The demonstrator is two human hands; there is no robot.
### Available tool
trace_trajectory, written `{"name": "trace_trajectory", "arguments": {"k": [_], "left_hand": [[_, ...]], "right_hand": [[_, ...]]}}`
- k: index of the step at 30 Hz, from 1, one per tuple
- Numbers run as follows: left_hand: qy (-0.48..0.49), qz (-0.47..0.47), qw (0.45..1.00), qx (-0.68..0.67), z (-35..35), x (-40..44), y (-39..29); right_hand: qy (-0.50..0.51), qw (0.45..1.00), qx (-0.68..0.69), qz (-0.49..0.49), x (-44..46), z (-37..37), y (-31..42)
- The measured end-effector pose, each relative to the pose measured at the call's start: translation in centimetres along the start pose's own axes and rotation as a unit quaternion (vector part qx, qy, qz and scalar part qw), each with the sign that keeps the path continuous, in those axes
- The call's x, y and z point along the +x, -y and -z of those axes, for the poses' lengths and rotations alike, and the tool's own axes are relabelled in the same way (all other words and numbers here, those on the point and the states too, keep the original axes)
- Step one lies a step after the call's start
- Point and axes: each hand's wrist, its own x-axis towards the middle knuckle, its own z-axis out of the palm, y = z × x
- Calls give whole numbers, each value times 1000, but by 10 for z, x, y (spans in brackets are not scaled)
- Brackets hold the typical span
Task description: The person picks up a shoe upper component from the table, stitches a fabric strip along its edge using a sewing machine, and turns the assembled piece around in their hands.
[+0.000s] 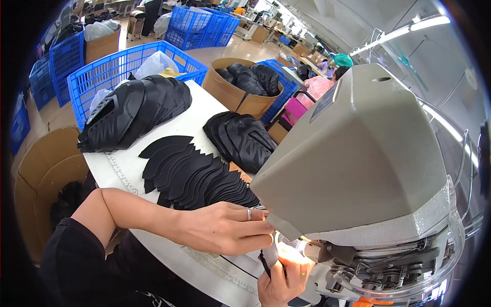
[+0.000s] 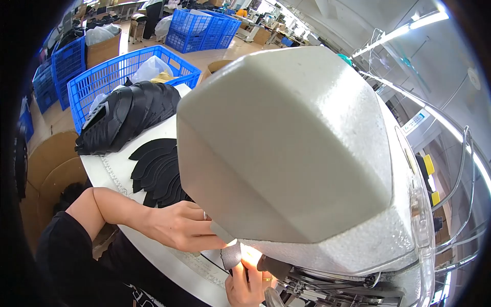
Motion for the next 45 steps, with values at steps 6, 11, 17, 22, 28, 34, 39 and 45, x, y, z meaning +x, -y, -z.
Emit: {"name": "trace_trajectory", "arguments": {"k": [6,11,17,22,28,34,39,45], "left_hand": [[29,10,999,10,-2,-4,0],[-22,-4,1000,14,-5,1,2],[-7,5,1000,-4,-2,-2,1],[-31,4,999,15,-7,-1,-2],[-41,8,999,0,-6,-1,0],[-27,15,999,24,-8,0,-7],[-11,5,1000,23,-7,-2,-4],[-19,2,1000,16,-11,-5,-2]], "right_hand": [[11,999,-30,-4,6,3,0],[-26,998,46,-24,2,-4,-10],[9,999,50,-17,13,13,0],[29,999,37,-13,11,11,4],[-4,999,49,-1,11,7,3],[-5,999,48,2,9,4,4],[30,999,-16,13,12,11,7],[43,998,36,-34,23,13,16]]}}
